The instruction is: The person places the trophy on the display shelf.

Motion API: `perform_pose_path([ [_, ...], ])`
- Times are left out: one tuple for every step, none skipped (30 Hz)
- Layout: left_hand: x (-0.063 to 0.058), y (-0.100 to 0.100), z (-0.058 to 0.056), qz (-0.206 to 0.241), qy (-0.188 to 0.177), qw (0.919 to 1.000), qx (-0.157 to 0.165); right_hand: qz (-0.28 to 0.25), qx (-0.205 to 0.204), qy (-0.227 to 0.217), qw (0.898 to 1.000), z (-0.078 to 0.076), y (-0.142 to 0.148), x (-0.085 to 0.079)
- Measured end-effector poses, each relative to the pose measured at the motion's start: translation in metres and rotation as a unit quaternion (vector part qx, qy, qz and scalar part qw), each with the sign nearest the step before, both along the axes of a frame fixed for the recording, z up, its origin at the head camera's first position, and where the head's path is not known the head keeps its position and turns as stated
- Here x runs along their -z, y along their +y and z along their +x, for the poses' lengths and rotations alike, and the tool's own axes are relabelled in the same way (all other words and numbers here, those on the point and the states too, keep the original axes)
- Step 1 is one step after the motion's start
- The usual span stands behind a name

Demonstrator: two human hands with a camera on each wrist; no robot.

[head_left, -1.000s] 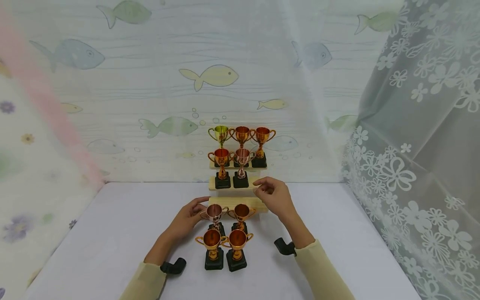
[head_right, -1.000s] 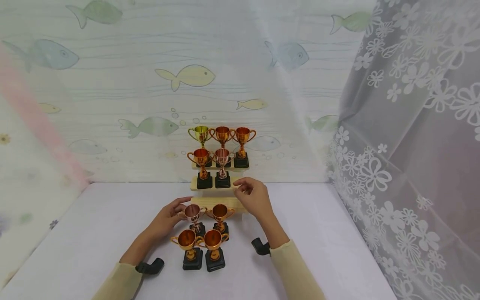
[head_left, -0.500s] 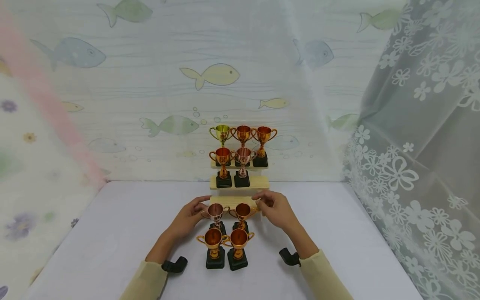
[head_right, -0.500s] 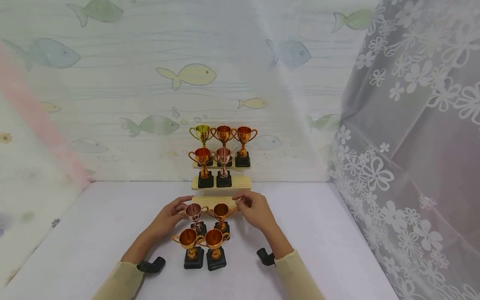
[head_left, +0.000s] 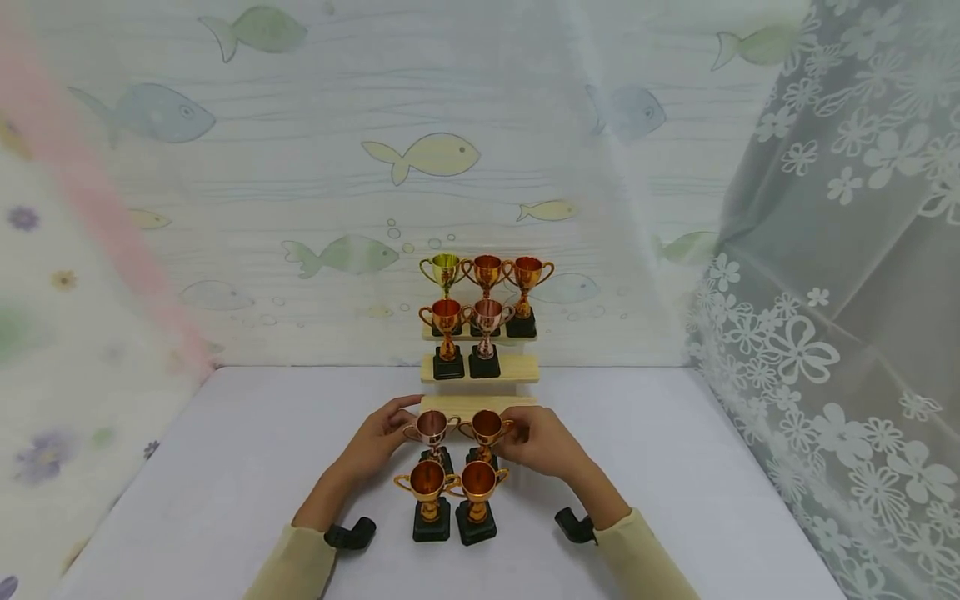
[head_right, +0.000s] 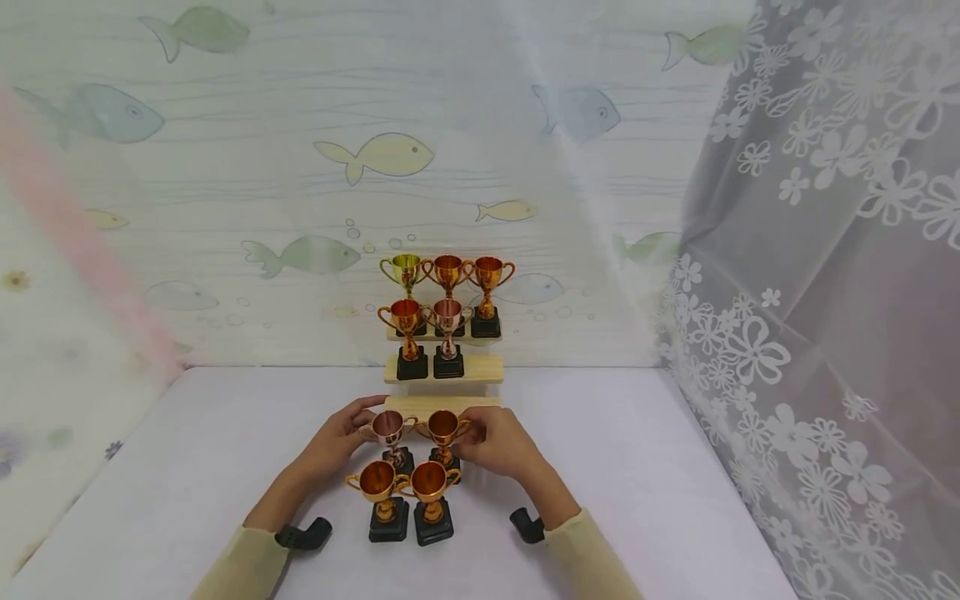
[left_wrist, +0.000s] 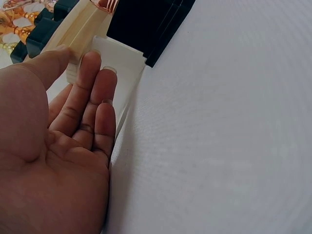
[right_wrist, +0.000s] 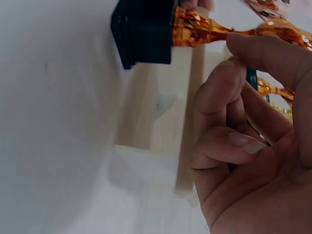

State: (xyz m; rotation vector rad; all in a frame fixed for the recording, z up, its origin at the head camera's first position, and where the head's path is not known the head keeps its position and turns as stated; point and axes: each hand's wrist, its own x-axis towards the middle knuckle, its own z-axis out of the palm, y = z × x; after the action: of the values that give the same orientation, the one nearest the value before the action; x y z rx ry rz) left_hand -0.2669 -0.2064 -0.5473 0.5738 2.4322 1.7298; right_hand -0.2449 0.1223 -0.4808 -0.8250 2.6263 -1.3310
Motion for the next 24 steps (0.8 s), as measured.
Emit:
perform_pose_path([
  [0.000,0.000,0.000,0.001,0.000,1.0000,0.001,0.005,-0.003,0.004,1.000,0.000,-0.001,0.002],
  [0.000,0.000,0.000,0.001,0.001,1.0000,0.002,0.006,-0.006,0.001,1.000,0.002,-0.003,0.003],
  [0.000,0.000,0.000,0.000,0.003,1.0000,0.003,0.007,-0.008,0.001,1.000,0.002,-0.005,0.004],
  [0.000,0.000,0.001,-0.001,0.004,1.0000,0.003,0.007,-0.008,0.000,1.000,0.003,-0.006,0.005],
  [-0.001,0.000,0.001,0.000,0.006,1.0000,0.004,0.006,-0.008,0.000,1.000,0.003,-0.007,0.006],
  [-0.001,0.000,0.001,0.000,0.007,1.0000,0.005,0.001,-0.007,0.000,1.000,0.004,-0.009,0.007],
  [-0.002,0.000,0.001,0.000,0.008,0.9999,0.006,-0.004,-0.007,-0.002,1.000,0.004,-0.010,0.008],
  [-0.003,0.000,0.001,0.000,0.010,0.9999,0.007,-0.008,-0.006,-0.004,1.000,0.004,-0.011,0.008],
  [-0.004,0.000,0.001,0.001,0.010,0.9999,0.007,-0.012,-0.004,-0.005,1.000,0.004,-0.012,0.009],
  [-0.004,0.000,0.002,0.002,0.010,0.9999,0.008,-0.016,-0.004,-0.006,1.000,0.004,-0.013,0.010],
  [-0.005,0.000,0.002,0.002,0.010,0.9999,0.009,-0.018,-0.003,-0.007,1.000,0.004,-0.013,0.011],
  [-0.005,0.001,0.002,0.001,0.011,0.9999,0.010,-0.020,-0.002,-0.009,1.000,0.005,-0.014,0.011],
  [-0.005,0.000,0.002,0.001,0.011,0.9999,0.011,-0.020,-0.001,-0.010,1.000,0.005,-0.014,0.012],
  [-0.005,0.000,0.002,0.001,0.011,0.9999,0.011,-0.019,0.000,-0.009,1.000,0.005,-0.015,0.012],
  [-0.005,0.000,0.002,0.002,0.011,0.9999,0.011,-0.018,0.001,-0.009,1.000,0.005,-0.015,0.012],
  [-0.005,0.000,0.002,0.003,0.011,0.9999,0.012,-0.017,0.002,-0.008,1.000,0.006,-0.015,0.012],
  [-0.005,0.000,0.002,0.003,0.010,0.9999,0.012,-0.016,0.003,-0.008,1.000,0.006,-0.015,0.012],
  [-0.004,0.000,0.002,0.004,0.010,0.9999,0.012,-0.015,0.003,-0.007,1.000,0.006,-0.015,0.012],
  [-0.004,0.000,0.002,0.004,0.008,0.9999,0.011,-0.012,0.005,-0.006,1.000,0.006,-0.015,0.011],
  [-0.003,0.000,0.002,0.004,0.007,0.9999,0.009,-0.011,0.006,-0.004,1.000,0.006,-0.015,0.011],
  [-0.003,0.000,0.001,0.004,0.005,1.0000,0.008,-0.010,0.007,-0.004,1.000,0.007,-0.015,0.011],
  [-0.003,0.000,0.002,0.003,0.003,1.0000,0.006,-0.008,0.007,0.000,1.000,0.007,-0.015,0.011],
  [-0.003,0.000,0.002,0.002,0.001,1.0000,0.005,-0.007,0.009,0.002,1.000,0.007,-0.015,0.011],
  [-0.003,0.000,0.003,0.001,0.000,1.0000,0.003,-0.005,0.010,0.004,1.000,0.007,-0.015,0.010],
])
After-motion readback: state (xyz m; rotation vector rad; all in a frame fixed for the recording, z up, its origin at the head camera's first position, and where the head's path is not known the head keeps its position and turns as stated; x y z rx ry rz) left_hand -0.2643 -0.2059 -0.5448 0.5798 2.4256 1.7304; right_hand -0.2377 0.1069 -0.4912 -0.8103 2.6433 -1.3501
